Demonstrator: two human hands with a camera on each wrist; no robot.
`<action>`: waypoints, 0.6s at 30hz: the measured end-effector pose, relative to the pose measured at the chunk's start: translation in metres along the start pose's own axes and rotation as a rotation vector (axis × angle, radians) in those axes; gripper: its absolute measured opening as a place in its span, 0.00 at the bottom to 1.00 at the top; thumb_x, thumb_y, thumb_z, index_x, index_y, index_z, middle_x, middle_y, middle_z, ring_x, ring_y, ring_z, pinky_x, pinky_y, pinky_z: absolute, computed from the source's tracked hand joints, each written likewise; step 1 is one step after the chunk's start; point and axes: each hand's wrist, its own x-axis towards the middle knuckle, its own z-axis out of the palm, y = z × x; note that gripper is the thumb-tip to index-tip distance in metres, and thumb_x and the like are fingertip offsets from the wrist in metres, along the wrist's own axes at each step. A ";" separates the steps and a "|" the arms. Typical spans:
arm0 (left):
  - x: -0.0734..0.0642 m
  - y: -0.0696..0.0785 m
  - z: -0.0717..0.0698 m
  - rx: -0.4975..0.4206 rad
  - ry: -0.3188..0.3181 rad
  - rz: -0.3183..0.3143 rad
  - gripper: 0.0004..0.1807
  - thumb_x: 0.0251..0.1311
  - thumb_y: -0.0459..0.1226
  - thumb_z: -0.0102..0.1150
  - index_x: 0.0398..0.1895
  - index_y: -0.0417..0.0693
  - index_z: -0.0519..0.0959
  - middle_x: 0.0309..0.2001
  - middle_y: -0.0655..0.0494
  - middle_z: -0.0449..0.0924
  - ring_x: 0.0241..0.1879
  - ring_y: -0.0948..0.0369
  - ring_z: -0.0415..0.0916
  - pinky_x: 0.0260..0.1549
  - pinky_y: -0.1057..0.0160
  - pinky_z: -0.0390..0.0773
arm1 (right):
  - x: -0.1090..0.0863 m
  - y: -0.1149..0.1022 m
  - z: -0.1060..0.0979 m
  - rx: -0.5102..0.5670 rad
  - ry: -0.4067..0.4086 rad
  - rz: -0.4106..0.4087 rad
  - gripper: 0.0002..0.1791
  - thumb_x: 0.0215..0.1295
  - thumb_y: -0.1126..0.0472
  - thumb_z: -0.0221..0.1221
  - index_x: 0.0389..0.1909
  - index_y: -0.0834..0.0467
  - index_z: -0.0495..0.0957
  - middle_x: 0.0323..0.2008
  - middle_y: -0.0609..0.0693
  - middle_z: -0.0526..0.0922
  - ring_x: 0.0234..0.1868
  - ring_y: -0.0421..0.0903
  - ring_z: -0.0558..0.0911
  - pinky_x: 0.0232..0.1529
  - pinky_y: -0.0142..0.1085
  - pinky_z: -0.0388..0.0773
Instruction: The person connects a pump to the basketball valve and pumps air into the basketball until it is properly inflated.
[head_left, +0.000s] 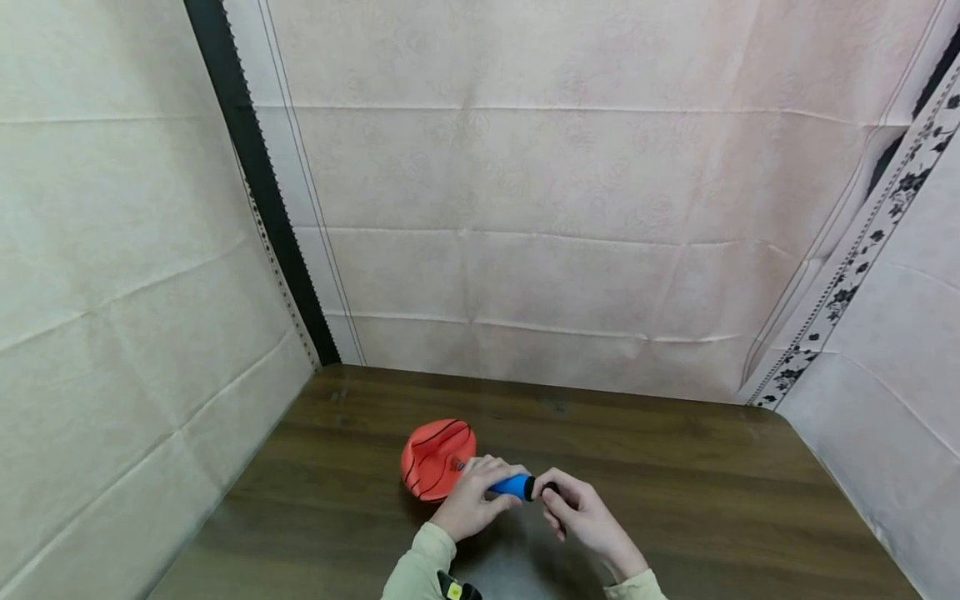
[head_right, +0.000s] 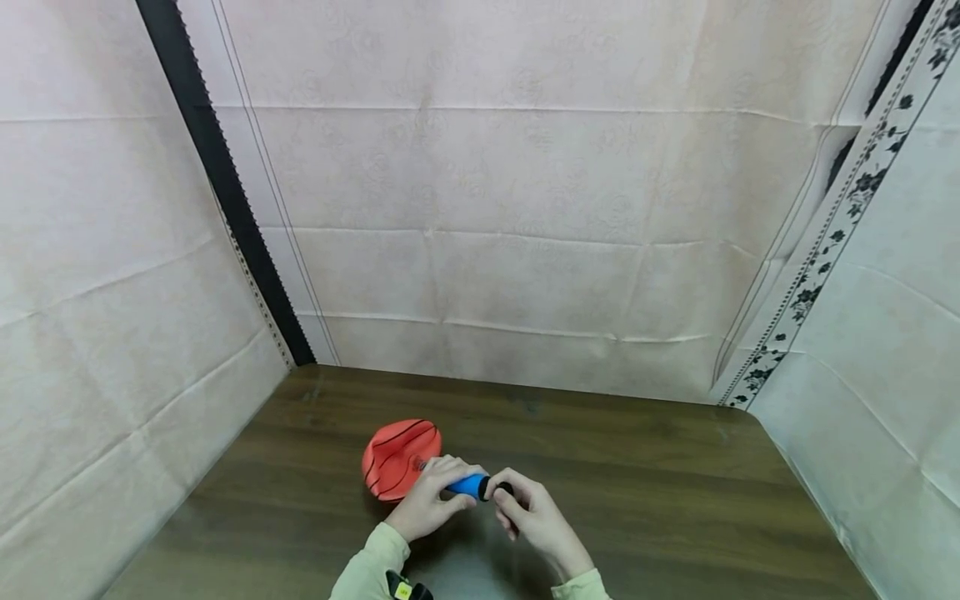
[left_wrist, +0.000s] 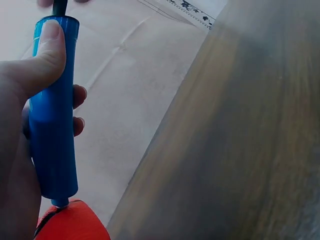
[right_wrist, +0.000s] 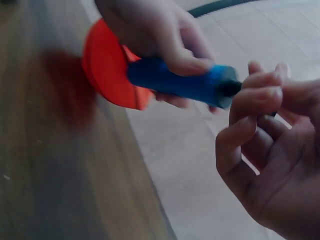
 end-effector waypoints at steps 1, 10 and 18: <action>0.000 0.000 0.000 0.002 -0.004 0.003 0.21 0.60 0.52 0.60 0.57 0.65 0.77 0.46 0.65 0.81 0.48 0.65 0.71 0.54 0.55 0.66 | 0.001 0.002 0.002 -0.013 0.005 -0.002 0.10 0.76 0.68 0.41 0.43 0.72 0.67 0.19 0.66 0.63 0.16 0.44 0.66 0.13 0.45 0.66; 0.000 -0.004 -0.008 0.079 -0.012 0.082 0.20 0.59 0.48 0.62 0.55 0.58 0.79 0.46 0.62 0.82 0.48 0.63 0.72 0.56 0.54 0.65 | 0.001 0.003 0.005 -0.094 -0.013 0.079 0.10 0.76 0.65 0.43 0.46 0.68 0.69 0.22 0.68 0.67 0.17 0.41 0.69 0.17 0.38 0.72; -0.003 -0.009 -0.016 0.109 -0.056 0.090 0.20 0.60 0.49 0.62 0.56 0.60 0.79 0.49 0.61 0.81 0.52 0.62 0.73 0.58 0.53 0.64 | -0.004 -0.007 -0.001 -0.193 -0.106 0.157 0.12 0.77 0.59 0.44 0.49 0.62 0.72 0.27 0.68 0.74 0.20 0.44 0.73 0.23 0.38 0.77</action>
